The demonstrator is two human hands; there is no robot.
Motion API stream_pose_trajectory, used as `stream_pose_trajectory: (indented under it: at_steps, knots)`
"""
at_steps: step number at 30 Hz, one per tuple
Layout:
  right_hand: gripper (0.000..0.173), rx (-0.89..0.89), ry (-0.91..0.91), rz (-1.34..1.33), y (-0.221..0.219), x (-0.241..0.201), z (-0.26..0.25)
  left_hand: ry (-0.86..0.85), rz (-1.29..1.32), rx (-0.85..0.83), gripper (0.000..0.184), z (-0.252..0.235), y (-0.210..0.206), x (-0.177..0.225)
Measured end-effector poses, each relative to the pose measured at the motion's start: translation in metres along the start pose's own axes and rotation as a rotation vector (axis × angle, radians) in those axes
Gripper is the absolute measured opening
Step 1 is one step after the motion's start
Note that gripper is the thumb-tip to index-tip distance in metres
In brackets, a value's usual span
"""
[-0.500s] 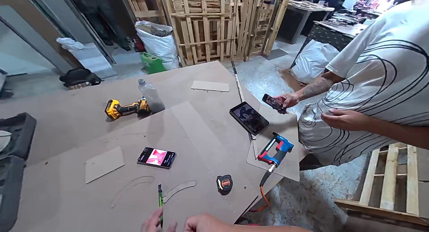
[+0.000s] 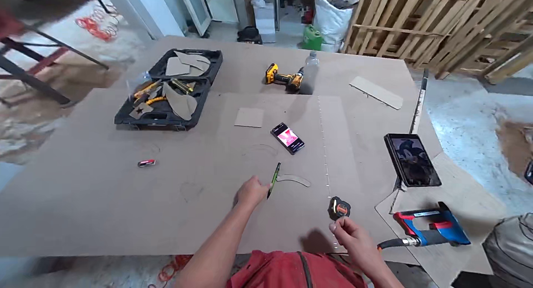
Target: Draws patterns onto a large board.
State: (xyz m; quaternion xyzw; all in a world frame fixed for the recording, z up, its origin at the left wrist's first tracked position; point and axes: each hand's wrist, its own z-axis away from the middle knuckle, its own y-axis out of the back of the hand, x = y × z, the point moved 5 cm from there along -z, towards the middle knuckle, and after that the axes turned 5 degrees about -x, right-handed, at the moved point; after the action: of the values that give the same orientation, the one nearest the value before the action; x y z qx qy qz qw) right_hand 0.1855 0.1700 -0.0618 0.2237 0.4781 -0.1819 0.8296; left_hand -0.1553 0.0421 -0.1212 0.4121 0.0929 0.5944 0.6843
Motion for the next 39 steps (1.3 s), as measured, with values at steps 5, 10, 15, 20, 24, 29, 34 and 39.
stream_pose_trajectory:
  at_steps: [5,10,15,20,24,29,34,39]
  knots:
    - [0.028,0.051,0.058,0.044,-0.003,-0.014,0.012,-0.074,0.015,0.004,0.062,0.003,-0.002,-0.003]
    - [0.026,0.091,0.060,0.015,-0.004,-0.014,0.027,-0.130,-0.118,-0.038,0.045,0.000,-0.020,0.008]
    - [0.026,0.135,0.051,-0.002,0.000,0.001,0.036,-0.162,0.288,-0.078,0.027,-0.001,-0.018,-0.013]
    - [0.024,0.143,0.036,0.037,-0.001,0.013,0.039,-0.390,0.682,0.109,0.011,0.048,-0.006,-0.034]
    - [0.023,0.109,0.016,0.131,-0.011,0.022,0.029,-0.555,0.388,0.273,0.023,0.060,-0.018,-0.037]
    - [0.037,0.002,0.090,0.473,-0.030,0.022,0.002,-0.615,-0.023,0.305,0.035,0.056,-0.041,-0.010]
    - [0.043,-0.102,0.171,0.759,-0.061,0.004,-0.066,-0.637,-0.299,0.210,0.052,0.032,-0.064,0.027]
    - [0.063,-0.055,0.267,0.974,-0.094,0.019,-0.121,-0.627,-0.386,0.180,0.053,0.023,-0.084,0.023]
